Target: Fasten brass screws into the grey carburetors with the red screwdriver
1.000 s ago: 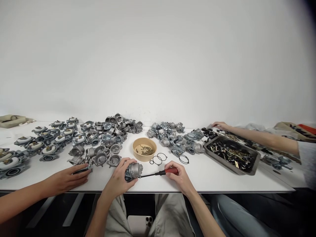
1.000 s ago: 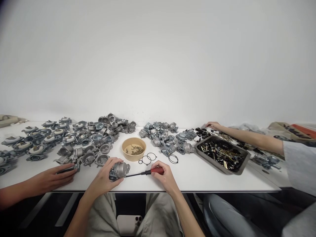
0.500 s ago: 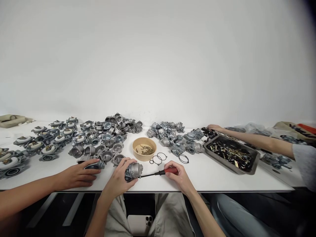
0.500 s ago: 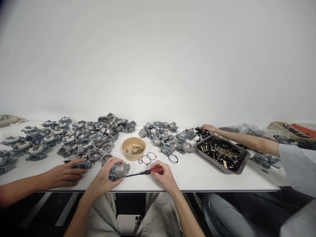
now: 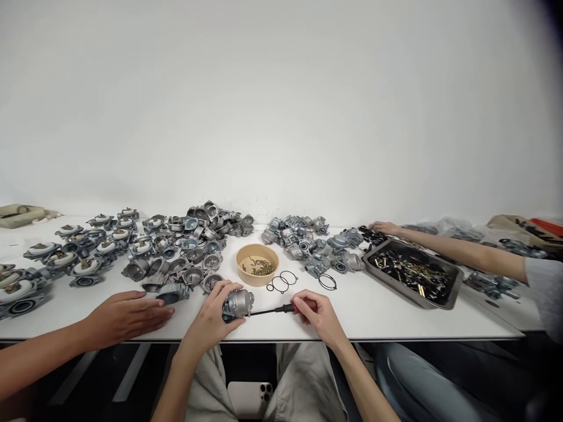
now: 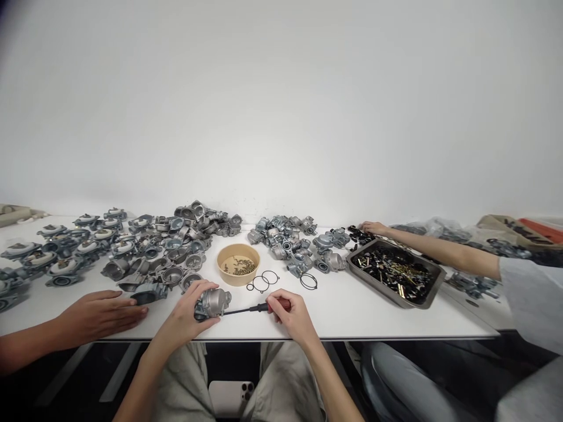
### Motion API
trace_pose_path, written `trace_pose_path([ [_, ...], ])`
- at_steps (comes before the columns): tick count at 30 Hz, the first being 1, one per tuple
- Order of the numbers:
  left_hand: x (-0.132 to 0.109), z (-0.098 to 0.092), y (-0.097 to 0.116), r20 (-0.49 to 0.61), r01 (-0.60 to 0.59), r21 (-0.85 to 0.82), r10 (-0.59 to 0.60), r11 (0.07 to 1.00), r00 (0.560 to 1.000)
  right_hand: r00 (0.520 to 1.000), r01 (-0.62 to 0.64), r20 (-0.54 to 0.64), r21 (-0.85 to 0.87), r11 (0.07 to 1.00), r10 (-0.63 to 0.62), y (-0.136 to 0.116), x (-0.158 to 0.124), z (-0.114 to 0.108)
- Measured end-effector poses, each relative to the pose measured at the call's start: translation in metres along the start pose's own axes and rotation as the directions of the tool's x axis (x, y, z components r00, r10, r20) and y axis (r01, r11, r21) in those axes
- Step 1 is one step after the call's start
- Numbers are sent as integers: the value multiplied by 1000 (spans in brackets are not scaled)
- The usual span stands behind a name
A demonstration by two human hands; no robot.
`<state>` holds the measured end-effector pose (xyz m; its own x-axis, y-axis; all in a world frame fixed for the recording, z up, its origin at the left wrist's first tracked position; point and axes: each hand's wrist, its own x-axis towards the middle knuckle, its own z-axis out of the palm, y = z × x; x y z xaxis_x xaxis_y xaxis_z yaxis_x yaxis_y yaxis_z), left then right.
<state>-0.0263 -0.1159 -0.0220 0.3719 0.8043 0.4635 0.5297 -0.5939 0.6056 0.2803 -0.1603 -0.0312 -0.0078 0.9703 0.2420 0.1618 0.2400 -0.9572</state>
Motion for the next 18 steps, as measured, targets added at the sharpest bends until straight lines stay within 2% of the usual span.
trace_pose_path([
  [5,-2,1,-2,77,-3,-32,5,999,997,995,88,45,-20,996,-87,-8,-3,-1],
  [7,-3,1,-3,85,-1,-34,4,999,996,997,57,50,-20,998,-56,-6,-3,0],
  [10,-4,1,-2,93,4,-39,0,999,996,1000,-6,-7,-42,999,6,-4,-1,2],
  [12,-4,1,-2,98,8,-45,-4,999,995,1000,11,-27,-61,998,-13,-5,0,3],
  [15,-4,1,-1,93,-1,-45,5,999,996,996,84,12,-67,994,-83,-8,-1,1],
  [18,-3,1,0,97,-8,-47,13,999,995,998,55,9,-84,995,-54,-9,-1,2],
])
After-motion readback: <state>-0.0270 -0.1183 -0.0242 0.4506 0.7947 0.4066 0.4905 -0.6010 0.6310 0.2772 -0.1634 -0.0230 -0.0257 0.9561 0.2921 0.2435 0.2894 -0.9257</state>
